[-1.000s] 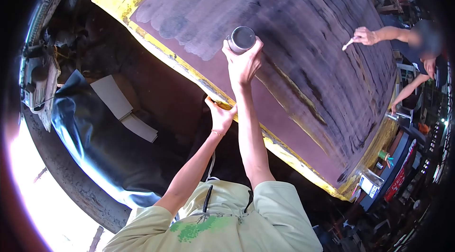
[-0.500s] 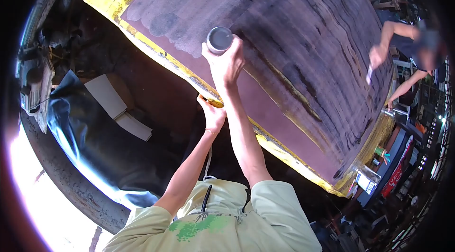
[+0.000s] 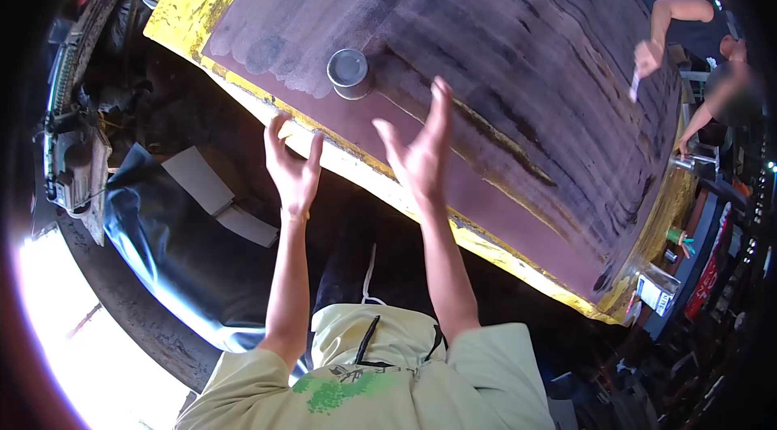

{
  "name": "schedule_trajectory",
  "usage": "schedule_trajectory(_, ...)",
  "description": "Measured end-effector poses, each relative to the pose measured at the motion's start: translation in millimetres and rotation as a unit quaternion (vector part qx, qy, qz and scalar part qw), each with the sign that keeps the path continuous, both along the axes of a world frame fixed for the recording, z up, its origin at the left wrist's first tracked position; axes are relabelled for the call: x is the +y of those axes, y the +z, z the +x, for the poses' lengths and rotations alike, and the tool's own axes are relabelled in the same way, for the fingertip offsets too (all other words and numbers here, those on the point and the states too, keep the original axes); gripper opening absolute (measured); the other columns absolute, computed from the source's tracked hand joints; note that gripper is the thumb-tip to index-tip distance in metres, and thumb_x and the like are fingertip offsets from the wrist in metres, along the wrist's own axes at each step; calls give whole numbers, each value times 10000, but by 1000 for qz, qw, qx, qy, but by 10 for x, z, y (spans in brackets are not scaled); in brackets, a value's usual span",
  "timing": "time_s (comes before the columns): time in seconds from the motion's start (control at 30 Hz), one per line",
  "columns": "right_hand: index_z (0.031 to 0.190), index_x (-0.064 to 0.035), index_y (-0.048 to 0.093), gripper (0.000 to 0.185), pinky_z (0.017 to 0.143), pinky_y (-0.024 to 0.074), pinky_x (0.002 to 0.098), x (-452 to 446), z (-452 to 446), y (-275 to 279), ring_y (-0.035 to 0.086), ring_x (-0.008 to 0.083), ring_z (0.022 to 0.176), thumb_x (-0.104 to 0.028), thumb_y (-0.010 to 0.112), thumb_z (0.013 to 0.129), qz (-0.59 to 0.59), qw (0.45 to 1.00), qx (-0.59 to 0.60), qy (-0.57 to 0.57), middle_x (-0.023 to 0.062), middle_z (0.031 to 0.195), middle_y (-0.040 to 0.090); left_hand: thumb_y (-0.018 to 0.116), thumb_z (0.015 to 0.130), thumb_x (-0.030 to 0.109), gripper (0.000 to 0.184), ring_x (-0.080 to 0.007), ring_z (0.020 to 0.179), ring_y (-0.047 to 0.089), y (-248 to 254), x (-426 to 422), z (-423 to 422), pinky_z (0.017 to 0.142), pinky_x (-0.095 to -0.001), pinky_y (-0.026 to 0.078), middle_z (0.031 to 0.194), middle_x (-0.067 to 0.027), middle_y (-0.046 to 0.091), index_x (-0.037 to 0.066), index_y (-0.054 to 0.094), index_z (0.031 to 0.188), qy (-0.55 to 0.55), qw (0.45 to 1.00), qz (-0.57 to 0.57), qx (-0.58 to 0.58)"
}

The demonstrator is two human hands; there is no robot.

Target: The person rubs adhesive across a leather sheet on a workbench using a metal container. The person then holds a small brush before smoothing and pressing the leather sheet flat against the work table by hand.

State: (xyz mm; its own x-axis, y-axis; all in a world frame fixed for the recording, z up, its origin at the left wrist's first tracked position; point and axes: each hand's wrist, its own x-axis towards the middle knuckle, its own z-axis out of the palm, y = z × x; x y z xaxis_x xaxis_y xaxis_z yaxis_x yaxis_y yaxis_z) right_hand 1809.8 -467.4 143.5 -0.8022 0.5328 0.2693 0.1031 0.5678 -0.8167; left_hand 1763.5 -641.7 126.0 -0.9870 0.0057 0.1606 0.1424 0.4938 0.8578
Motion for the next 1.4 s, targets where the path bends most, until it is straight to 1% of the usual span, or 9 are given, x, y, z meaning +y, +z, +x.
schedule_trajectory(0.1, 1214, -3, 459, 498, 952, 387, 384, 214, 879, -116, 497, 302, 1114, -99, 682, 780, 23, 998, -16, -58, 161, 1185, 529, 810, 648, 249, 758, -285, 1160, 485, -58, 353, -486, 961, -387, 389, 1219, -172, 512, 11, 393, 1235, -98, 992, 14, 78)
schedule_trajectory(0.27, 1076, -13, 515, 328, 885, 426, 375, 386, 2230, -292, 539, 307, 1013, -19, 649, 777, 60, 988, -114, -88, 145, 1064, 559, 830, 601, 304, 793, -303, 1022, 590, -231, 602, -717, 859, -387, 481, 1084, -196, 591, -8, 411, 1197, -161, 987, -20, 0)
schedule_trajectory(0.33, 1050, -11, 522, 303, 821, 450, 365, 493, 2678, -414, 570, 301, 934, -5, 644, 772, 76, 973, -140, -165, 147, 1001, 577, 830, 597, 271, 703, -284, 879, 647, -306, 566, -769, 760, -364, 526, 974, -175, 635, -12, 463, 1125, -150, 986, -64, 41)
schedule_trajectory(0.5, 1045, -15, 545, 248, 740, 462, 360, 863, 3485, -636, 569, 269, 814, -55, 615, 810, 86, 922, -185, -329, 123, 968, 603, 824, 608, 241, 580, -238, 853, 643, -268, 686, -668, 742, -358, 543, 933, -175, 635, -23, 510, 1019, -114, 989, -63, 73)
schedule_trajectory(0.63, 1057, -1, 543, 239, 715, 482, 338, 1116, 3815, -703, 589, 261, 848, -87, 604, 843, 69, 904, -177, -382, 136, 979, 600, 816, 609, 240, 630, -238, 824, 656, -303, 853, -364, 742, -335, 557, 909, -173, 636, -41, 490, 1068, -148, 983, -54, 98)
schedule_trajectory(0.73, 1067, -3, 535, 254, 698, 487, 352, 1308, 3970, -628, 575, 296, 883, -70, 607, 833, 152, 888, -194, -388, 143, 1022, 591, 819, 604, 244, 621, -226, 835, 648, -332, 1067, -29, 722, -334, 561, 924, -157, 632, -30, 502, 1062, -153, 981, -45, 111)
schedule_trajectory(0.8, 1097, -16, 537, 280, 805, 473, 430, 1479, 4144, -602, 533, 350, 1013, -88, 605, 835, 203, 870, -211, -396, 159, 1083, 573, 823, 602, 247, 623, -223, 842, 644, -332, 1182, 143, 713, -334, 556, 929, -152, 631, -25, 503, 1063, -150, 982, -59, 99)
schedule_trajectory(0.93, 1126, -38, 548, 294, 863, 459, 447, 1903, 4651, -552, 513, 361, 1075, -130, 596, 851, 232, 867, -228, -378, 167, 1182, 536, 832, 599, 256, 621, -219, 849, 634, -296, 1441, 588, 686, -333, 536, 928, -137, 629, -6, 509, 1061, -132, 984, -87, 79)
schedule_trajectory(1.4, 1120, -10, 537, 285, 834, 488, 402, 2200, 5083, -495, 587, 333, 977, -88, 586, 851, 118, 911, -182, -350, 148, 1099, 595, 821, 618, 309, 650, -240, 861, 635, -281, 2079, 1449, 696, -361, 553, 953, -156, 623, -7, 494, 1082, -116, 982, -124, 78)
